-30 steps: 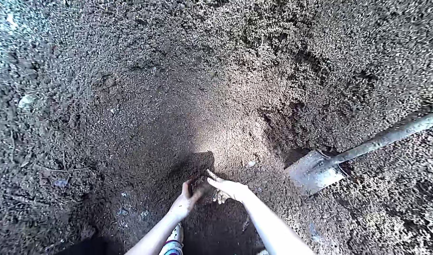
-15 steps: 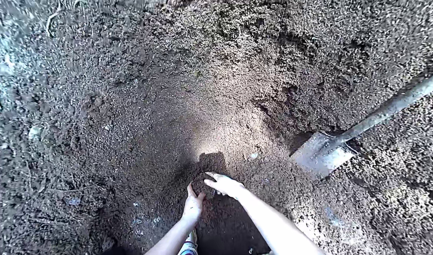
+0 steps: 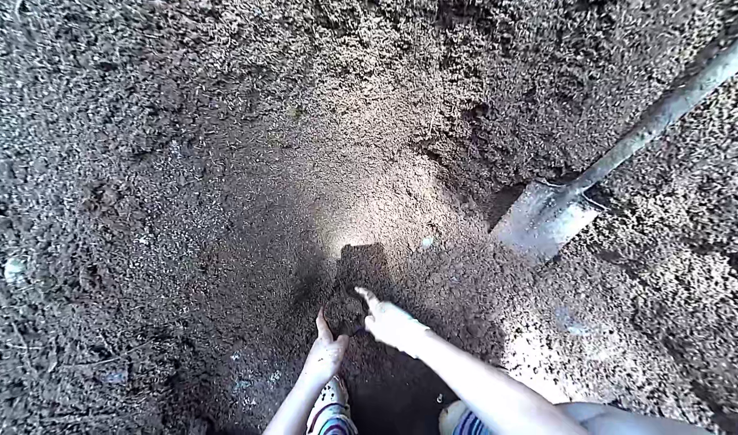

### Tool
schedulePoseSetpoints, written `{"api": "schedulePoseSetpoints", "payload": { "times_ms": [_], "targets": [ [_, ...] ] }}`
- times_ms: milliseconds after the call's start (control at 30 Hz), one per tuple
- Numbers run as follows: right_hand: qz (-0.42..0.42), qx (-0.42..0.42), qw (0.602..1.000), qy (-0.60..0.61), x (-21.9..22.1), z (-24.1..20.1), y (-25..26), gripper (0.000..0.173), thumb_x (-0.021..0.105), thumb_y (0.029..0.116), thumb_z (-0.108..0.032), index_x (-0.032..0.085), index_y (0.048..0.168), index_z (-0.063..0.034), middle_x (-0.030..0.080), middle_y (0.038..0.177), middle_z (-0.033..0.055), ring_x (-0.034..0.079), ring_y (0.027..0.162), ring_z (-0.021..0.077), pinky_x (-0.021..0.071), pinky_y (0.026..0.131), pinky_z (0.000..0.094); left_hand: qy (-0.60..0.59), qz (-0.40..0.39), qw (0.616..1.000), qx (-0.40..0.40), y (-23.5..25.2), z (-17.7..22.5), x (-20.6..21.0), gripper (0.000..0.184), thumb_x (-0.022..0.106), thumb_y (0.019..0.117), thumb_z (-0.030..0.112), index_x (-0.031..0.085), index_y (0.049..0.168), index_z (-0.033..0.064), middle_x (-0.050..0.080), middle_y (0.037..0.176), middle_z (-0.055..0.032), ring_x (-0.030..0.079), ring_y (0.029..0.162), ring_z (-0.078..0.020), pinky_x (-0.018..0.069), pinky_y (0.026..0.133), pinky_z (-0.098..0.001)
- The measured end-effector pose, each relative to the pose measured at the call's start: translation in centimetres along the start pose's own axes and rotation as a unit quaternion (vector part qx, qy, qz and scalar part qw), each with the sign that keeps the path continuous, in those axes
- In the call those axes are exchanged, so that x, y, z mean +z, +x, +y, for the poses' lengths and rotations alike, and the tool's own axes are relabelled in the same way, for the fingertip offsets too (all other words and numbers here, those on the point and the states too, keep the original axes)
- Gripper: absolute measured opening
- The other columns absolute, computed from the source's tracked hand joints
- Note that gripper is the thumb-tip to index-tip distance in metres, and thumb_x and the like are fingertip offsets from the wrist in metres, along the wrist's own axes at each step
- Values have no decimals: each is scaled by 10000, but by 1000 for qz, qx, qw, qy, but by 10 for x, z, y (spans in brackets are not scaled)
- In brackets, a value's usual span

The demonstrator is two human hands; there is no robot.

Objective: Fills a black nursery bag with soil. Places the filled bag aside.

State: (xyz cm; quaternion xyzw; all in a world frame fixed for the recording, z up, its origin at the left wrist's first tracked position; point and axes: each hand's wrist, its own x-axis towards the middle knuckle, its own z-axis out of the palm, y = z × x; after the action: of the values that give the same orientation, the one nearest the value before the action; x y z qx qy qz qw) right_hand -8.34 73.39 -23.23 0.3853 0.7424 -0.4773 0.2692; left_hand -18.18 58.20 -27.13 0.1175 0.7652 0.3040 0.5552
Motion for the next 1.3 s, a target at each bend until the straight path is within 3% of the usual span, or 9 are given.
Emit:
{"api": "schedulePoseSetpoints", "payload": {
  "times_ms": [133,233,333,467,733,867,1000,1200,1300],
  "targets": [
    [89,-39,995,15,-38,65,33,541,434,1067,-131,323,1595,-89,559,1455,192,582,1303,306,436,1128,448,202,101,967,122,-11,5,-11,865,697,875,295,280,1615,133,458,1477,-272,540,1290,-423,489,1015,-579],
    [52,-9,991,-125,-13,136,61,537,614,978,-127,509,1505,-123,486,1522,219,450,1425,390,364,1185,543,352,189,835,378,-3,-7,-6,380,784,821,290,731,1154,112,670,1209,-227,629,1122,-452,518,905,-591],
    [0,43,971,-235,32,170,62,743,744,879,-77,461,1550,-225,313,1645,181,254,1510,473,369,1126,670,437,152,752,469,3,-6,2,252,802,820,275,758,1041,162,728,1090,-110,675,1051,-378,534,823,-566],
    [-13,70,963,-260,55,183,58,519,575,980,4,571,1466,-177,397,1592,202,359,1447,487,404,1103,653,506,123,731,441,1,-6,2,186,770,864,261,750,1016,155,718,1081,-97,667,1066,-353,522,870,-554],
    [-7,71,992,105,-26,114,18,514,719,931,-56,531,1408,-102,522,1450,214,597,1242,363,526,987,537,416,29,840,347,-4,-2,2,189,573,1002,114,744,1082,129,689,1131,-129,593,1162,-372,435,980,-553],
    [-31,-9,992,119,-43,51,-13,545,702,923,-6,506,1419,-120,466,1498,182,624,1178,304,557,931,470,444,82,803,390,-3,-6,-1,318,719,913,198,692,1211,89,670,1207,-190,621,1150,-418,486,914,-587],
    [-42,-66,994,79,-38,8,-26,548,642,924,34,507,1436,-104,468,1504,185,599,1223,286,527,982,464,462,119,757,446,3,-7,-1,147,722,908,171,743,1037,103,696,1120,-160,653,1087,-388,511,872,-562],
    [18,-126,991,52,-28,-13,-26,495,467,999,13,518,1477,-107,534,1507,82,553,1330,160,461,1100,366,289,119,876,368,-5,-10,-9,224,639,955,221,713,1025,21,666,1135,-232,611,1133,-437,485,950,-565],
    [172,-153,972,56,-21,4,-6,354,436,1083,-143,584,1385,-32,629,1362,144,630,1202,197,497,1041,352,233,71,958,153,-8,9,-18,648,642,965,515,554,1335,-10,580,1346,-236,575,1257,-387,473,1039,-550]
  ]
}}
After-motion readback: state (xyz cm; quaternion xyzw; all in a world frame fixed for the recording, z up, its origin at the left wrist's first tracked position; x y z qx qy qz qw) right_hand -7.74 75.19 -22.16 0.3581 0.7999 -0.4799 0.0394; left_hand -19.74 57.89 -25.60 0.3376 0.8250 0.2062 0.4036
